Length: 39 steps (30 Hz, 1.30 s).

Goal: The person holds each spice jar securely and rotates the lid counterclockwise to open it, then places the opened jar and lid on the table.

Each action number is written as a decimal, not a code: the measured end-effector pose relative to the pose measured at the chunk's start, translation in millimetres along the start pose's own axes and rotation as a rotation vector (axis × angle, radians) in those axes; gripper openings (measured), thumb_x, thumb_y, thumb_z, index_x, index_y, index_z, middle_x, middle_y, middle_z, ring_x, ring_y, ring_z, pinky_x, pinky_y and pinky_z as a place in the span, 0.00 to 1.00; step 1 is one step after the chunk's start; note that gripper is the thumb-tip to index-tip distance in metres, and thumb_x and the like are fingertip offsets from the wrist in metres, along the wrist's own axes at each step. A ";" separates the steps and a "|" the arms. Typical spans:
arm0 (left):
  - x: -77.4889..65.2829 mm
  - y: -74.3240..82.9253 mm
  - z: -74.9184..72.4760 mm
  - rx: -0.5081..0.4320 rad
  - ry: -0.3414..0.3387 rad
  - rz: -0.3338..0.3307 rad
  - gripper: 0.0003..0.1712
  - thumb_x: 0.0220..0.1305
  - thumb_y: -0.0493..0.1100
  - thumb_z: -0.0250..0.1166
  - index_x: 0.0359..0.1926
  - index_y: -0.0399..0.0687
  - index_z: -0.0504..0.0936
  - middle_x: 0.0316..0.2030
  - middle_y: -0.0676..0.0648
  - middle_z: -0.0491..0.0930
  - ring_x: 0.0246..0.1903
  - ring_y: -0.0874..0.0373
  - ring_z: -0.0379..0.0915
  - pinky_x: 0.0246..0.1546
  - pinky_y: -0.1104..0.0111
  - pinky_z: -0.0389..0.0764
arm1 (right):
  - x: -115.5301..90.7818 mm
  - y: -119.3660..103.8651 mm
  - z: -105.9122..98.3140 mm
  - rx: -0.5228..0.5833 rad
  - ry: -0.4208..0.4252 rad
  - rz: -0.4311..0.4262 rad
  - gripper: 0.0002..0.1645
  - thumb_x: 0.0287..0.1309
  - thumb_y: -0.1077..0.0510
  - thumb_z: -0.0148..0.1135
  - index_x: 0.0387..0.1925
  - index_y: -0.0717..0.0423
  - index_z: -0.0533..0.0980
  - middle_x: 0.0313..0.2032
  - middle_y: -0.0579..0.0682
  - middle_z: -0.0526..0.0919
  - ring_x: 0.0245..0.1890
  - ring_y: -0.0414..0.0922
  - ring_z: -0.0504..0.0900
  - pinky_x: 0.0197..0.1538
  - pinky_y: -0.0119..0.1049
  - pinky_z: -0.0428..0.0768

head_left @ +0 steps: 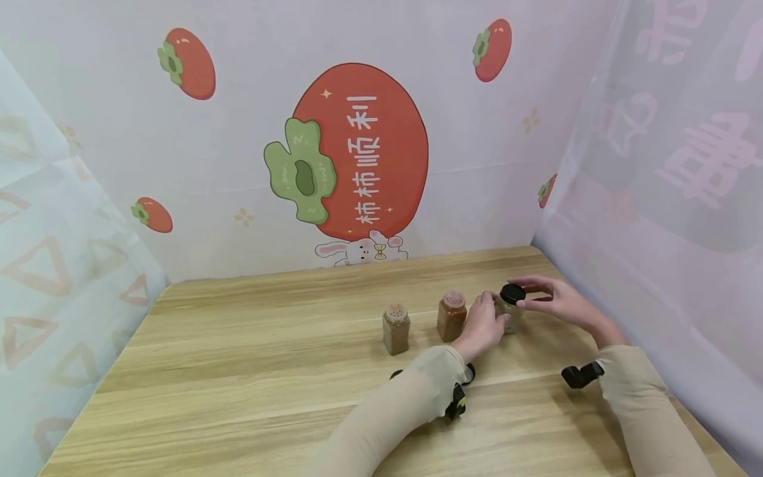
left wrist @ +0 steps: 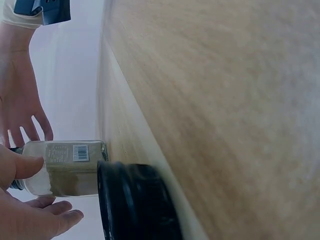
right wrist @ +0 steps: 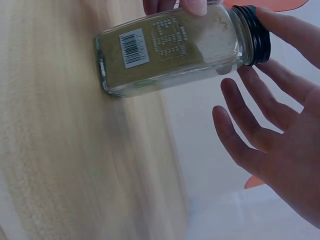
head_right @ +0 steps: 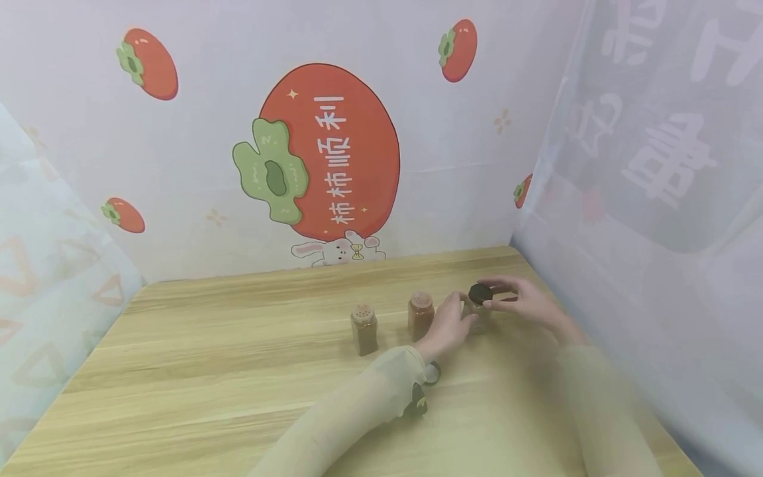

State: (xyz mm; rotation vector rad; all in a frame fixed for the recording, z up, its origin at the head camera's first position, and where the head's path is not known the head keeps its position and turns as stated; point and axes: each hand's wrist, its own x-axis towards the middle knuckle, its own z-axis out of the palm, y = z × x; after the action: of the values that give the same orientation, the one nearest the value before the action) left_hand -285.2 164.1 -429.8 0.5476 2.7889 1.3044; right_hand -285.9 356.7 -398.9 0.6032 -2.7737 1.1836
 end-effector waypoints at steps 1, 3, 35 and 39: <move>-0.1 -0.3 0.3 -0.003 0.000 -0.002 0.24 0.63 0.47 0.63 0.57 0.48 0.69 0.51 0.50 0.75 0.51 0.63 0.73 0.52 0.74 0.74 | -0.4 0.5 0.8 0.005 0.005 0.002 0.29 0.59 0.53 0.64 0.61 0.53 0.71 0.57 0.57 0.76 0.52 0.36 0.75 0.46 0.28 0.78; -0.3 -0.7 0.4 -0.011 0.001 -0.006 0.23 0.63 0.47 0.63 0.57 0.48 0.69 0.51 0.50 0.75 0.51 0.63 0.72 0.52 0.73 0.74 | -1.1 0.8 2.5 0.006 0.017 0.010 0.28 0.59 0.53 0.63 0.61 0.53 0.71 0.57 0.56 0.76 0.52 0.37 0.75 0.46 0.28 0.78; 1.5 -3.5 1.2 -0.026 0.020 0.015 0.23 0.63 0.46 0.63 0.57 0.47 0.69 0.51 0.49 0.75 0.50 0.62 0.73 0.51 0.74 0.74 | -0.2 -5.5 8.4 0.001 0.137 0.070 0.26 0.56 0.51 0.66 0.53 0.60 0.74 0.53 0.59 0.78 0.52 0.49 0.77 0.45 0.21 0.76; 1.0 -2.9 0.7 -0.014 0.020 0.018 0.22 0.63 0.46 0.63 0.56 0.47 0.69 0.50 0.49 0.76 0.49 0.63 0.73 0.50 0.74 0.74 | 0.8 -0.2 5.1 0.006 0.128 0.020 0.24 0.56 0.53 0.66 0.53 0.59 0.75 0.52 0.57 0.79 0.49 0.34 0.76 0.45 0.22 0.77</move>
State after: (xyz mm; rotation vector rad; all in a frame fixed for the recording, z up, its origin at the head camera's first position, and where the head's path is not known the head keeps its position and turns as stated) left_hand -286.9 163.2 -432.3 0.5635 2.7953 1.3393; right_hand -286.1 352.7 -402.2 0.4834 -2.6770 1.1907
